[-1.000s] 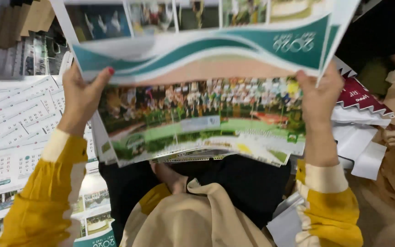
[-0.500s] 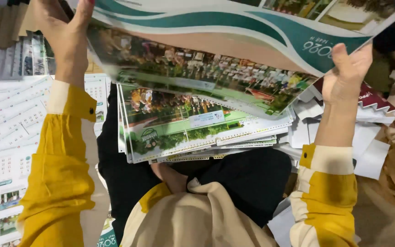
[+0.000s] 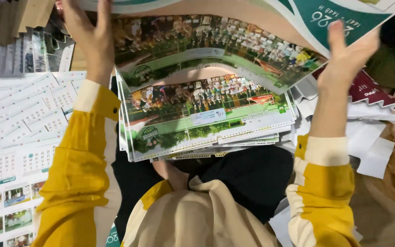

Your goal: The person sits cross-legged on the floor and assembles wall calendars by hand. They align the pages, insert a metal spiral binding wire through the holes, and secure the binding by twisting the wire ends. The person handles multiple calendar sets and stacks the finished items.

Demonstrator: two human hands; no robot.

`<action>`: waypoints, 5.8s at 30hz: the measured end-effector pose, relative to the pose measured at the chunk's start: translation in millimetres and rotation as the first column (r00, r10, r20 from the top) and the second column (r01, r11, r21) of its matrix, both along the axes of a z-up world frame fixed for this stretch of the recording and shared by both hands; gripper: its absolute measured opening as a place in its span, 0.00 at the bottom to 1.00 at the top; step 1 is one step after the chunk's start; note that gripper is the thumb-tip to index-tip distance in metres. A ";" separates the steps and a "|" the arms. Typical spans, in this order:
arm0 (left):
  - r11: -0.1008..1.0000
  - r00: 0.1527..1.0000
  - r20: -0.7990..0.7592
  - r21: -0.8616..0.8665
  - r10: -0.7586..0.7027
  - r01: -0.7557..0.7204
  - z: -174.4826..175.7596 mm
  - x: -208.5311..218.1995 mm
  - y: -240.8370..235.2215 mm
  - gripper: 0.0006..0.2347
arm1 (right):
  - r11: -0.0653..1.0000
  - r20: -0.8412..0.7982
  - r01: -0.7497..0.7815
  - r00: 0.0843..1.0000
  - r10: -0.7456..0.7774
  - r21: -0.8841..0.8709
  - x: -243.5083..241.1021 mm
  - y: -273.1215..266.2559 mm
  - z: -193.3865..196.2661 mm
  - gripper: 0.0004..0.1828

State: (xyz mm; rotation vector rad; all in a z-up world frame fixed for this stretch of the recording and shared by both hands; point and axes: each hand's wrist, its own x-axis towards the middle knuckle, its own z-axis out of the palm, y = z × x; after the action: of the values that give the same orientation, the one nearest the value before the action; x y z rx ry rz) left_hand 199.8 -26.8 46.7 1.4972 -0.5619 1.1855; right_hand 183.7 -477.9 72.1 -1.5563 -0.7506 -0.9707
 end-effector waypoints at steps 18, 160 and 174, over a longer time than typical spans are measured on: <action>0.999 0.525 -0.850 -0.042 -0.050 0.027 2.7 -68.9 -11.4 0.16 | 0.886 -0.867 0.352 0.286 -0.409 -0.302 -61.0 15.2 -1.9 0.36; 0.795 0.152 -0.871 -0.338 -0.467 0.503 -133.5 -262.8 -205.0 0.13 | 0.753 -0.864 0.432 0.154 0.480 0.496 -291.2 106.0 -175.2 0.09; 0.645 -0.155 -0.642 -0.763 -0.751 0.038 -141.7 -250.7 -236.6 0.10 | 0.589 -0.794 0.536 0.347 0.499 0.605 -258.3 -12.2 -198.2 0.16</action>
State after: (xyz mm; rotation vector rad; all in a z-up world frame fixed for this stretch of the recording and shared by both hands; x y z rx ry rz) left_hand -50.9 -263.4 -95.1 1.0607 0.3255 -0.5381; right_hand -74.6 -490.1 -126.0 -0.9267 0.6127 -0.1183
